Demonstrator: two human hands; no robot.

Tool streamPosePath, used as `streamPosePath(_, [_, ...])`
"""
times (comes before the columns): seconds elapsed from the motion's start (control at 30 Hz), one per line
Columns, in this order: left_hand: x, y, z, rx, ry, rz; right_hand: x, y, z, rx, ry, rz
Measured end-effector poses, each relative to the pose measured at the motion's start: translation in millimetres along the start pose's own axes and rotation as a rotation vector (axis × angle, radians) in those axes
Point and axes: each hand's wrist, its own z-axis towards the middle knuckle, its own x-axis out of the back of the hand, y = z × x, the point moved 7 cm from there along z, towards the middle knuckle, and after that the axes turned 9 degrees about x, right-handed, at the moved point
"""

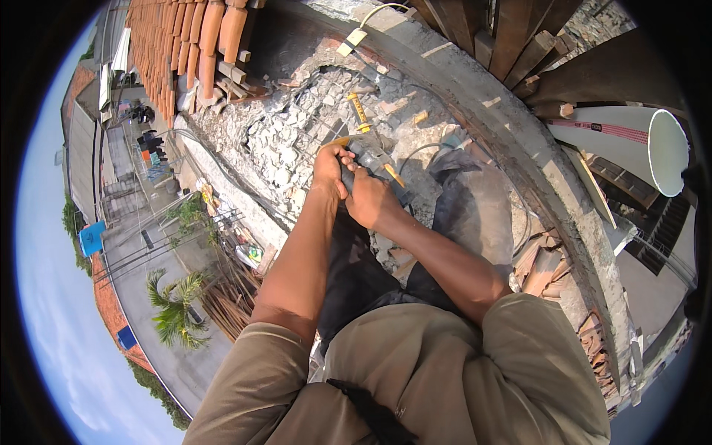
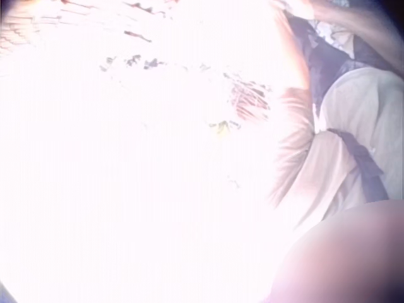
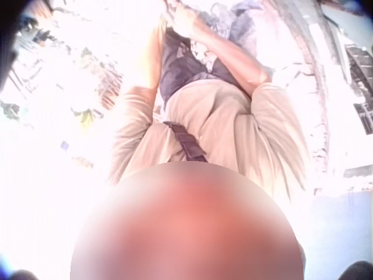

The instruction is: The person uses a yellow rotary hammer drill to bore holes into a concrete rooftop surface. They hold the tool with both hands, reposition it several times, and continue drilling in the same area.

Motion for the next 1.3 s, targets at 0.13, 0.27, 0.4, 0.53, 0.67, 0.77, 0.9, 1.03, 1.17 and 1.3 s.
streamPosePath(0.13, [-19,-40,-21,0.881,0.217,-0.853,4,10,-1,0.058,0.065,-0.025])
streamPosePath(0.27, [-29,2,-8,0.640,0.162,-0.576,14,18,7,0.122,0.117,0.030])
streamPosePath(0.4, [-49,-16,1,0.850,0.292,-0.953,10,46,17,-0.129,-0.016,-0.060])
streamPosePath(0.53, [-34,-12,-26,0.858,0.242,-1.109,13,22,5,0.054,0.027,-0.053])
streamPosePath(0.67, [-14,31,-49,0.838,0.219,-1.221,33,-22,-13,0.250,0.149,-0.104])
streamPosePath(0.77, [-13,60,-59,0.800,0.210,-1.231,43,-37,-24,0.204,0.076,-0.057])
streamPosePath(0.9, [-21,53,-75,0.865,0.230,-1.237,44,-38,-36,0.175,0.006,-0.054])
streamPosePath(1.03, [-25,24,-78,0.847,0.260,-1.187,23,-21,-40,0.083,-0.056,-0.056])
streamPosePath(1.17, [-16,0,-77,0.905,0.233,-1.132,-8,-9,-31,0.058,-0.094,-0.138])
streamPosePath(1.3, [-6,-22,-74,0.964,0.266,-1.069,-27,10,-16,0.063,-0.151,-0.178])
